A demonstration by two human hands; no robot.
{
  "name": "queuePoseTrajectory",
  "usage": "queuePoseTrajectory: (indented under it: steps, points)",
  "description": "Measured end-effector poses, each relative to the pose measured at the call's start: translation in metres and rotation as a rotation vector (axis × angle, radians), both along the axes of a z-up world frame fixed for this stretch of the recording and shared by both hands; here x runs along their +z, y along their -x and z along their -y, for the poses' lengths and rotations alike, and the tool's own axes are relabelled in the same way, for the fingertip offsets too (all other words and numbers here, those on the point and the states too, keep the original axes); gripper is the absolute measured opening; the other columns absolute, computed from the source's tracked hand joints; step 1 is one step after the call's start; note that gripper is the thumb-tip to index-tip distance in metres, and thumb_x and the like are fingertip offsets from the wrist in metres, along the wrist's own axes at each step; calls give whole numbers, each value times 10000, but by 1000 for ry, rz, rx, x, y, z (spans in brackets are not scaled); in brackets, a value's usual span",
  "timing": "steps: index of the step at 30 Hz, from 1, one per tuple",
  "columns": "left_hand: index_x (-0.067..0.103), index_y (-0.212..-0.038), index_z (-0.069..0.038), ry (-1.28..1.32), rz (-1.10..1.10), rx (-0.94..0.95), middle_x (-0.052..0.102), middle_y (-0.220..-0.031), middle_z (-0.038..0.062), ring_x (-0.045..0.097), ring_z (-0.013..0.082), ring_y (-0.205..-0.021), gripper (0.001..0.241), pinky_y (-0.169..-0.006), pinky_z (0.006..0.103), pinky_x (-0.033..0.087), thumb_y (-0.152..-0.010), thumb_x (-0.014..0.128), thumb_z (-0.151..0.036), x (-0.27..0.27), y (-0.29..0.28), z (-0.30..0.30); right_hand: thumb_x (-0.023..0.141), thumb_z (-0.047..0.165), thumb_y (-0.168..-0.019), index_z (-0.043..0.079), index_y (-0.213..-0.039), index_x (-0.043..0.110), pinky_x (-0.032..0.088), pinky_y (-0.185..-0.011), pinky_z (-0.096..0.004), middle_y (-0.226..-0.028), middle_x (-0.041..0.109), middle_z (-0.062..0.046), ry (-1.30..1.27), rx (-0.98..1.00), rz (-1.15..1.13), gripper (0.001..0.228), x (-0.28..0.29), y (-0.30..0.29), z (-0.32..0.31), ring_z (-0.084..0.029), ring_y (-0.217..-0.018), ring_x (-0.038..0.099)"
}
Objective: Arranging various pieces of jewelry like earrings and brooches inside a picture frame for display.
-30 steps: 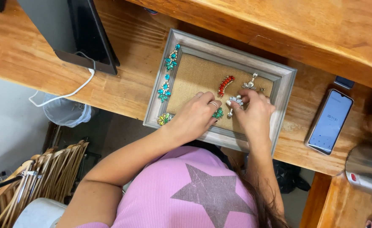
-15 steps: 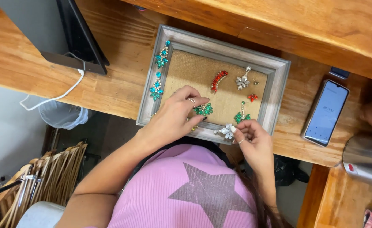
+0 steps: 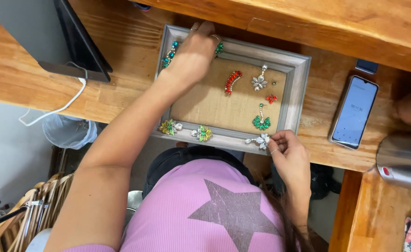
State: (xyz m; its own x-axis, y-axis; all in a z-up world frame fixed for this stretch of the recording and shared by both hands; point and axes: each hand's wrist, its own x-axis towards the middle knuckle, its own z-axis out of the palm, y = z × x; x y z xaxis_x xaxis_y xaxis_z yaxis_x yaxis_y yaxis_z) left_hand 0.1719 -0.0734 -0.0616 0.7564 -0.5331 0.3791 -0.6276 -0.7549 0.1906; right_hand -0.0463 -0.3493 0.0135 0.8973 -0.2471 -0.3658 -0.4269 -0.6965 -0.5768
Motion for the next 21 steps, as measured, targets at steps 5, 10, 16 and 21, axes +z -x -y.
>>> queuePoseTrajectory:
  steps: [5, 10, 16, 21]
  points:
    - [734, -1173, -96, 13, -360, 228, 552, -1298, 209, 599, 468, -1117, 369, -854, 545, 585, -809, 771, -48, -4, -13, 9, 679, 177, -910, 130, -972, 694, 469, -709, -308, -768, 636, 18, 54, 49, 21, 80, 3, -1, -1, -134, -686, 552]
    - [736, -1187, -151, 121, -225, 207, 573, -1209, 194, 544, 467, -1150, 470, -1038, 476, 452, -748, 892, -211, -9, -6, 1, 717, 205, -947, 105, -1021, 699, 481, -738, -328, -923, 682, -6, 111, 80, 236, 126, -16, -14, 2, -154, -752, 600]
    - [715, -1189, -90, 252, -150, 222, 571, -1185, 232, 606, 438, -1090, 449, -1117, 507, 384, -777, 868, -179, 28, 31, 10, 808, 237, -870, 83, -1055, 692, 417, -923, -429, -1011, 617, -90, 224, 239, 409, 268, -48, -36, 0, -288, -983, 574]
    - [610, -1274, -80, 277, -688, 208, 695, -1143, 260, 694, 414, -1025, 420, -893, 505, 556, -927, 735, -282, 60, 48, 31, 837, 196, -870, 143, -941, 626, 442, -689, -292, -742, 595, 38, 45, 51, 145, 229, -28, -41, -9, -117, -673, 526]
